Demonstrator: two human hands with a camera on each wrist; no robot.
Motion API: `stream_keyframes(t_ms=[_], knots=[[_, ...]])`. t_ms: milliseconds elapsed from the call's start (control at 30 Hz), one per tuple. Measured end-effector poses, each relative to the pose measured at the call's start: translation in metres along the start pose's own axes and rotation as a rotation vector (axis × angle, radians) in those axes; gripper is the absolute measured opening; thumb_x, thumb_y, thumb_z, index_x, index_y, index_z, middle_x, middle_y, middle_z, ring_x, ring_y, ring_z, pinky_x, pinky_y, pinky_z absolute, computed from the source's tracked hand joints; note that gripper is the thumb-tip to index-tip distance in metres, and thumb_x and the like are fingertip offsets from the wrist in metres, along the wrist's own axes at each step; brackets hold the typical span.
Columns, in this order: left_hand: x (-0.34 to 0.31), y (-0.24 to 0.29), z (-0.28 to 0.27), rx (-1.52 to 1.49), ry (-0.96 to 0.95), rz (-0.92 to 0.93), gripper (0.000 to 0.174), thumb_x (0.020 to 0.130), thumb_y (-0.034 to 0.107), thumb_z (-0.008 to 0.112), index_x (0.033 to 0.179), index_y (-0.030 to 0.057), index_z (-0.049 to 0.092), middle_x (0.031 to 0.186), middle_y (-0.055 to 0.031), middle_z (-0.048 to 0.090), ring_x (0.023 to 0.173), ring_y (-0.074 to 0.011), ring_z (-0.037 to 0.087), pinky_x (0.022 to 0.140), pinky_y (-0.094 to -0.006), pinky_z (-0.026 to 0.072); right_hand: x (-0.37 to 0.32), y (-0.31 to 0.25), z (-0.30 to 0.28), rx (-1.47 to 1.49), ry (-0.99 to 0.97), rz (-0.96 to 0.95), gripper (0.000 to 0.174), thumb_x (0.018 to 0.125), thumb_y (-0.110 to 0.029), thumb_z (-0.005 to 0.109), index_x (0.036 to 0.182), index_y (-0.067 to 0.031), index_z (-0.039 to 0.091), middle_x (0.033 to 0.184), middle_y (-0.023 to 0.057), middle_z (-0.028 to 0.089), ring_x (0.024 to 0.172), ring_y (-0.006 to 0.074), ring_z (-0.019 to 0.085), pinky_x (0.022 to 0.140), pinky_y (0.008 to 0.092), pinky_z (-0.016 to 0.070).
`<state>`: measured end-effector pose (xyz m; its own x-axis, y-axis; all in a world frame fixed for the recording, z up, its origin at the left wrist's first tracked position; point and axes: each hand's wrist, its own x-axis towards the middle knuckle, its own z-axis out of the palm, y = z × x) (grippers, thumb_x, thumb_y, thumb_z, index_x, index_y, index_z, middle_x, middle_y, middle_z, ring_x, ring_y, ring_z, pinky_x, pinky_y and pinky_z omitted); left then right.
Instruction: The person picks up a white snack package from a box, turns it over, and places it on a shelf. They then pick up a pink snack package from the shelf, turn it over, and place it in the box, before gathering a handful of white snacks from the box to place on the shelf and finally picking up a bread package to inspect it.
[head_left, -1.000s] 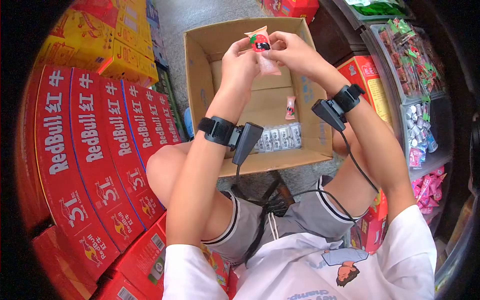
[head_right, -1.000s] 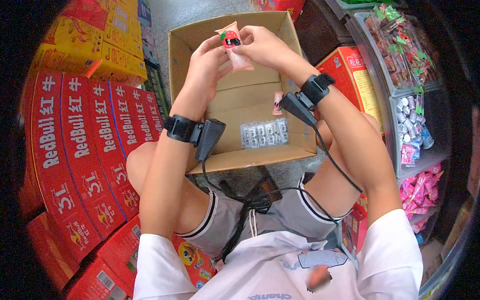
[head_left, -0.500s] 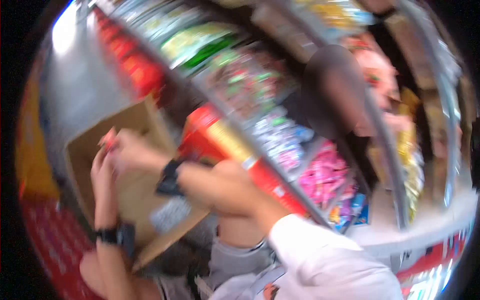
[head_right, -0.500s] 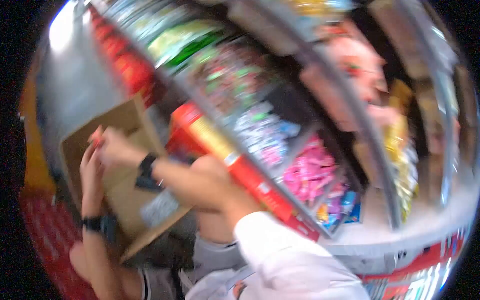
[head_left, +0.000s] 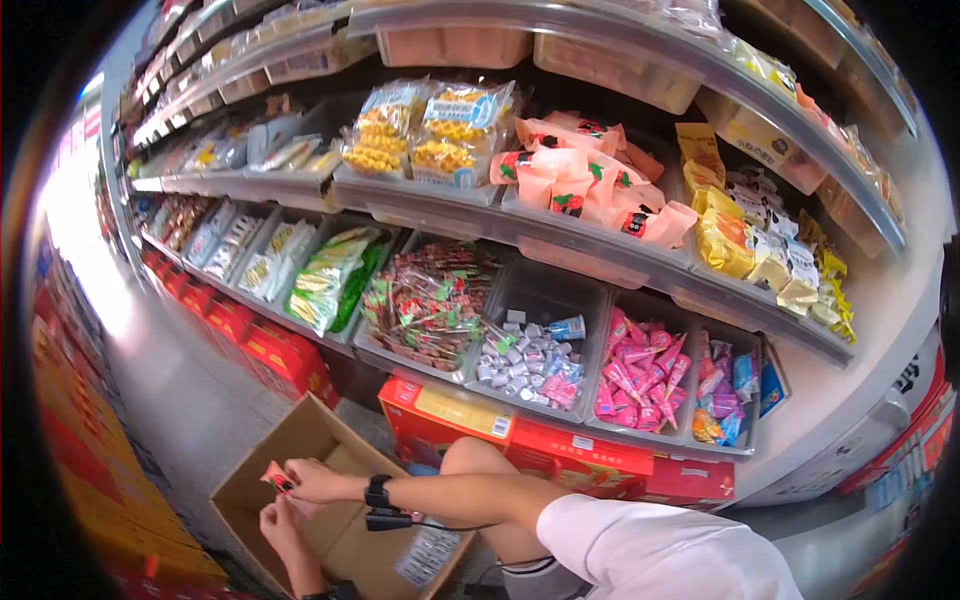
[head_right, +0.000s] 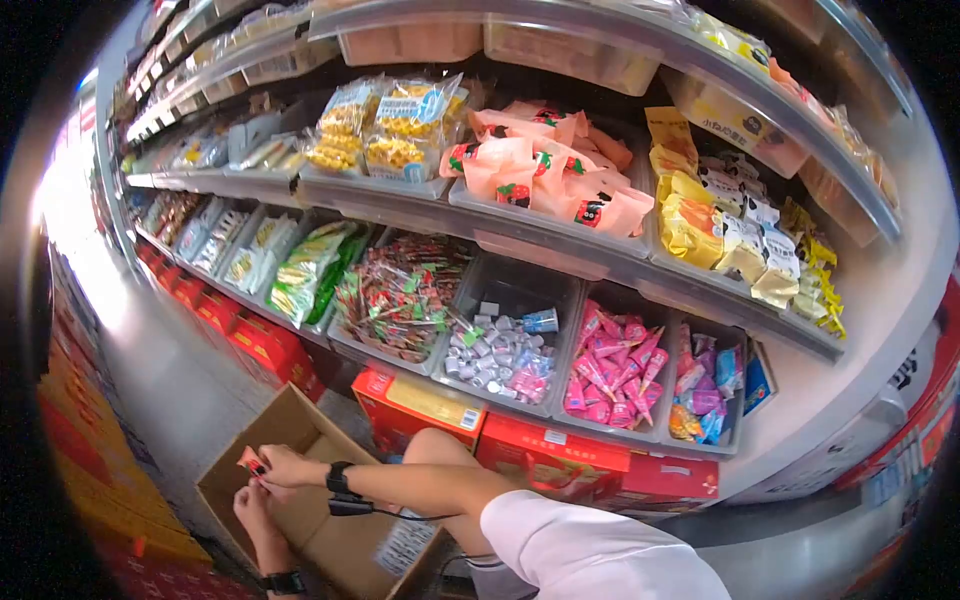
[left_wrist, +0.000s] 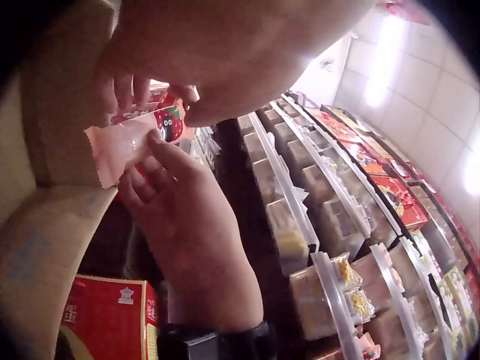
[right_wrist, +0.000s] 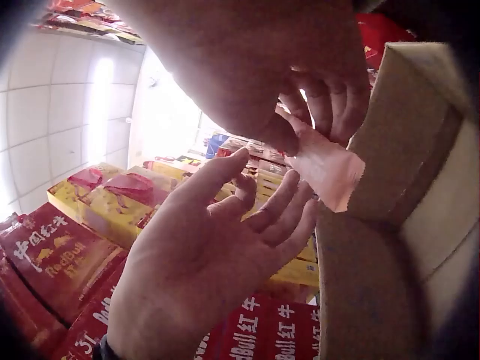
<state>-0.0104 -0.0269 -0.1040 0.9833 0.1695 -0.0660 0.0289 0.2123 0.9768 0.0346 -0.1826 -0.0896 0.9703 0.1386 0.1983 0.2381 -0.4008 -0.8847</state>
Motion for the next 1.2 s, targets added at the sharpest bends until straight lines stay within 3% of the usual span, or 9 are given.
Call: stream_keyframes(t_ms=[300, 700, 767, 800, 833, 867, 933, 967, 1200], knots=[[-0.005, -0.018, 0.004, -0.03, 0.015, -0.179, 0.029, 0.098, 0.018, 0.07, 0.078, 0.008, 0.053, 0.069, 0.0014, 0.057, 0.055, -0.007, 0.053, 0.047, -0.0232, 0.0399, -0.02, 0.003, 0.002, -0.083, -0.087, 0.075, 0.029, 0.081, -0.025, 0.075, 0.096, -0.0009, 0.065, 0.093, 0.0207, 0.072, 0.089, 0.034, 0.071, 0.073, 0.0441, 0.0536], [-0.017, -0.04, 0.009, -0.057, -0.027, -0.283, 0.02, 0.098, 0.019, 0.07, 0.09, 0.0101, 0.055, 0.07, 0.0045, 0.054, 0.055, -0.0036, 0.048, 0.045, -0.0203, 0.0332, -0.028, 0.046, 0.015, -0.159, -0.284, 0.262, 0.024, 0.087, -0.019, 0.068, 0.098, 0.0011, 0.065, 0.095, 0.0209, 0.071, 0.09, 0.0327, 0.069, 0.075, 0.0443, 0.0526], [-0.006, -0.064, 0.0, -0.066, -0.138, -0.33, 0.019, 0.098, 0.018, 0.069, 0.09, 0.0091, 0.055, 0.068, 0.0052, 0.051, 0.053, -0.0032, 0.045, 0.043, -0.0215, 0.0299, -0.039, 0.07, 0.017, 0.249, -0.202, -0.082, 0.022, 0.086, -0.015, 0.067, 0.104, -0.0021, 0.068, 0.095, 0.0158, 0.072, 0.086, 0.0276, 0.069, 0.075, 0.0409, 0.0549], [-0.011, -0.065, 0.004, -0.013, -0.13, -0.335, 0.015, 0.099, 0.019, 0.068, 0.094, 0.0076, 0.059, 0.068, 0.0055, 0.051, 0.054, -0.0036, 0.045, 0.045, -0.0221, 0.0314, -0.044, 0.068, 0.006, 0.259, -0.286, 0.008, 0.014, 0.085, -0.009, 0.064, 0.097, -0.0027, 0.069, 0.083, 0.0079, 0.071, 0.071, 0.0206, 0.064, 0.063, 0.0366, 0.0538], [-0.016, -0.065, 0.008, 0.039, -0.123, -0.341, 0.014, 0.099, 0.019, 0.067, 0.099, 0.006, 0.062, 0.069, 0.0059, 0.05, 0.056, -0.004, 0.045, 0.047, -0.0228, 0.033, -0.045, 0.075, -0.001, 0.311, -0.474, 0.382, 0.014, 0.089, -0.013, 0.065, 0.095, -0.0012, 0.07, 0.098, 0.0052, 0.074, 0.091, 0.016, 0.066, 0.078, 0.0359, 0.0545], [-0.021, -0.067, 0.01, 0.041, -0.135, -0.349, 0.015, 0.1, 0.018, 0.064, 0.106, 0.0041, 0.064, 0.073, 0.004, 0.053, 0.061, -0.0051, 0.047, 0.051, -0.024, 0.0366, -0.048, 0.096, 0.007, 0.217, -0.361, 0.3, 0.016, 0.091, -0.013, 0.065, 0.1, -0.0024, 0.072, 0.093, 0.0045, 0.074, 0.086, 0.0136, 0.068, 0.074, 0.0349, 0.056], [-0.031, -0.075, 0.006, 0.123, -0.202, -0.494, 0.035, 0.101, 0.028, 0.058, 0.128, 0.0065, 0.06, 0.108, -0.005, 0.069, 0.098, -0.017, 0.067, 0.085, -0.0323, 0.0512, -0.055, 0.144, 0.02, -0.037, -0.337, 0.36, 0.022, 0.087, -0.015, 0.071, 0.107, -0.0039, 0.074, 0.09, 0.0074, 0.076, 0.077, 0.0188, 0.07, 0.067, 0.0377, 0.0556], [-0.033, -0.089, 0.005, 0.136, -0.225, -0.552, 0.038, 0.103, 0.029, 0.052, 0.135, 0.0093, 0.057, 0.129, -0.0071, 0.067, 0.119, -0.0219, 0.062, 0.101, -0.0381, 0.0458, -0.064, 0.133, 0.012, -0.085, -0.337, 0.452, 0.026, 0.084, -0.017, 0.075, 0.107, -0.0032, 0.074, 0.091, 0.0108, 0.077, 0.076, 0.0234, 0.072, 0.067, 0.04, 0.0552], [-0.042, -0.204, -0.003, -0.043, -0.117, -0.797, 0.045, 0.103, 0.025, 0.046, 0.144, 0.0074, 0.05, 0.125, -0.0093, 0.068, 0.098, -0.0186, 0.065, 0.084, -0.0376, 0.0518, -0.101, 0.234, 0.041, -0.202, -0.365, 0.723, 0.035, 0.081, -0.02, 0.083, 0.1, 0.008, 0.072, 0.094, 0.0227, 0.075, 0.086, 0.0306, 0.073, 0.078, 0.0425, 0.0552]])
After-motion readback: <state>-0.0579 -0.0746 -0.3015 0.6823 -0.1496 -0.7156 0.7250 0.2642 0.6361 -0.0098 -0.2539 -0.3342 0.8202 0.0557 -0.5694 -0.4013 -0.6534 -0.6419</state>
